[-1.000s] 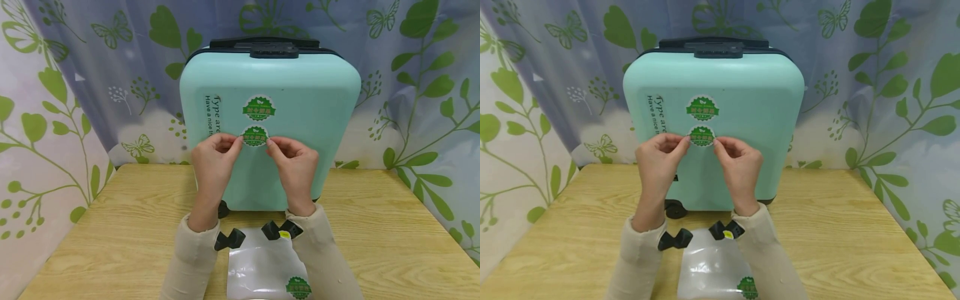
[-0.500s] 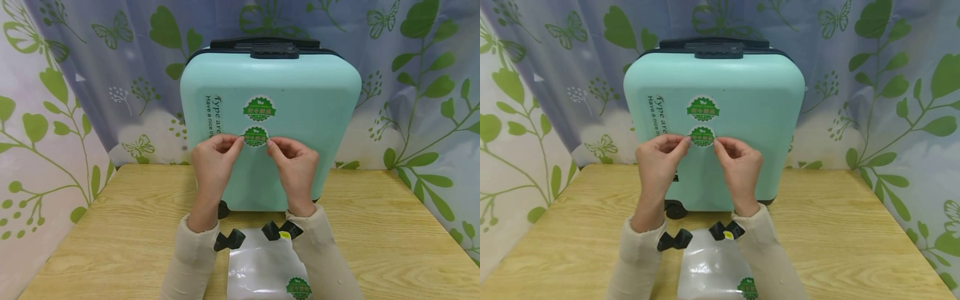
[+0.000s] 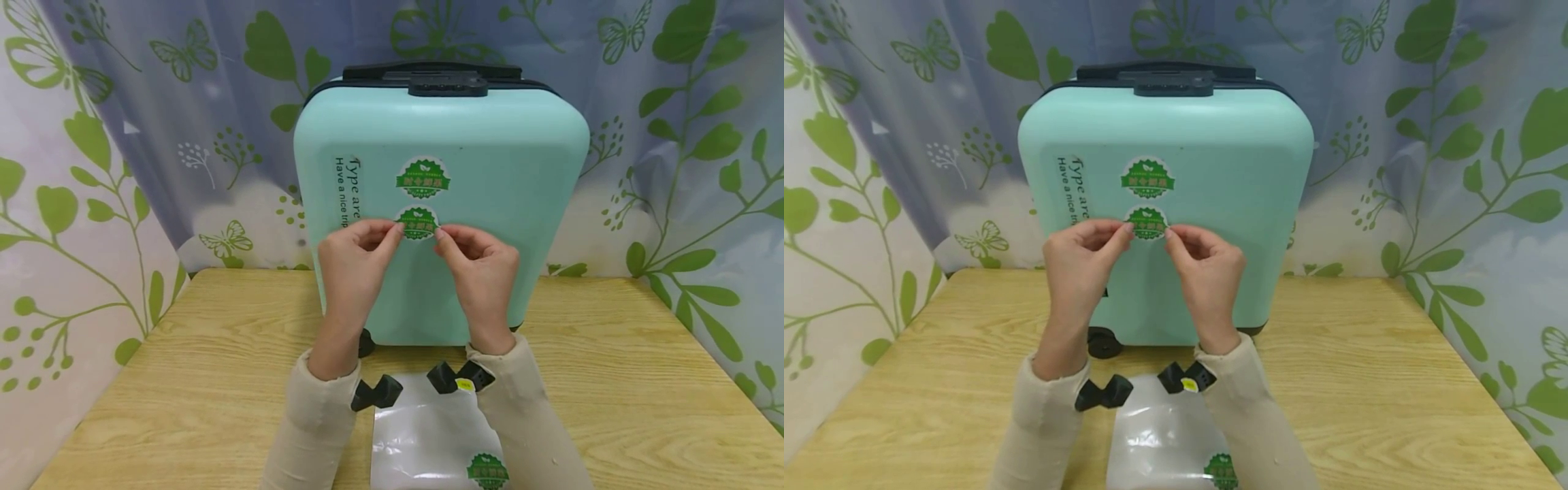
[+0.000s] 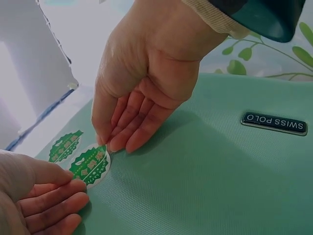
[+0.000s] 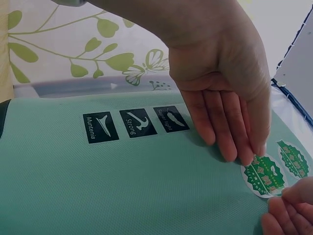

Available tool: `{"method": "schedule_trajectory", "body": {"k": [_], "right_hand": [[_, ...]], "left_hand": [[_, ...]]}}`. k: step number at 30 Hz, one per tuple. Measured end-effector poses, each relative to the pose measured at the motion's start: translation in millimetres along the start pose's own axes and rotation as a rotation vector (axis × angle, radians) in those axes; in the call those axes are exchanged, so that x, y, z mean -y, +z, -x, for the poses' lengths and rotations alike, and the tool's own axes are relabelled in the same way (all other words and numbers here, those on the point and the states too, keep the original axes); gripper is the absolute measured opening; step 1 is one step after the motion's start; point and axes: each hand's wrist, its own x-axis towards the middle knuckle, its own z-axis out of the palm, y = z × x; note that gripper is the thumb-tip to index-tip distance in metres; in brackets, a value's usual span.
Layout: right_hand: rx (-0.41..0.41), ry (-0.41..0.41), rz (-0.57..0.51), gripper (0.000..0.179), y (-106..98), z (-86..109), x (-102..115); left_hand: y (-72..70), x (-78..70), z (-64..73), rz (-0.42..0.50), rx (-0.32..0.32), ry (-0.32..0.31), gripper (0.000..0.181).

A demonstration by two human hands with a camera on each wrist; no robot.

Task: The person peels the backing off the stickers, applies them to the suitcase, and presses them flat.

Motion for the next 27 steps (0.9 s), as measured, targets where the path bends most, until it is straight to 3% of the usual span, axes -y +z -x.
{"method": "schedule_trajectory", "body": {"k": [17, 27], "right_hand": [[-0.001, 0.014, -0.024, 0.017, -1.2, 0.9, -0.5], [0.028, 0.024, -0.04, 0.016, -4.6, -0.3, -0.7]], "left_hand": [[7.2, -6.6, -3.1, 0.065, 0.085, 0.027, 0.017], [8.2, -9.7, -4.7, 0.059, 0.117, 0.019, 0.018]]}}
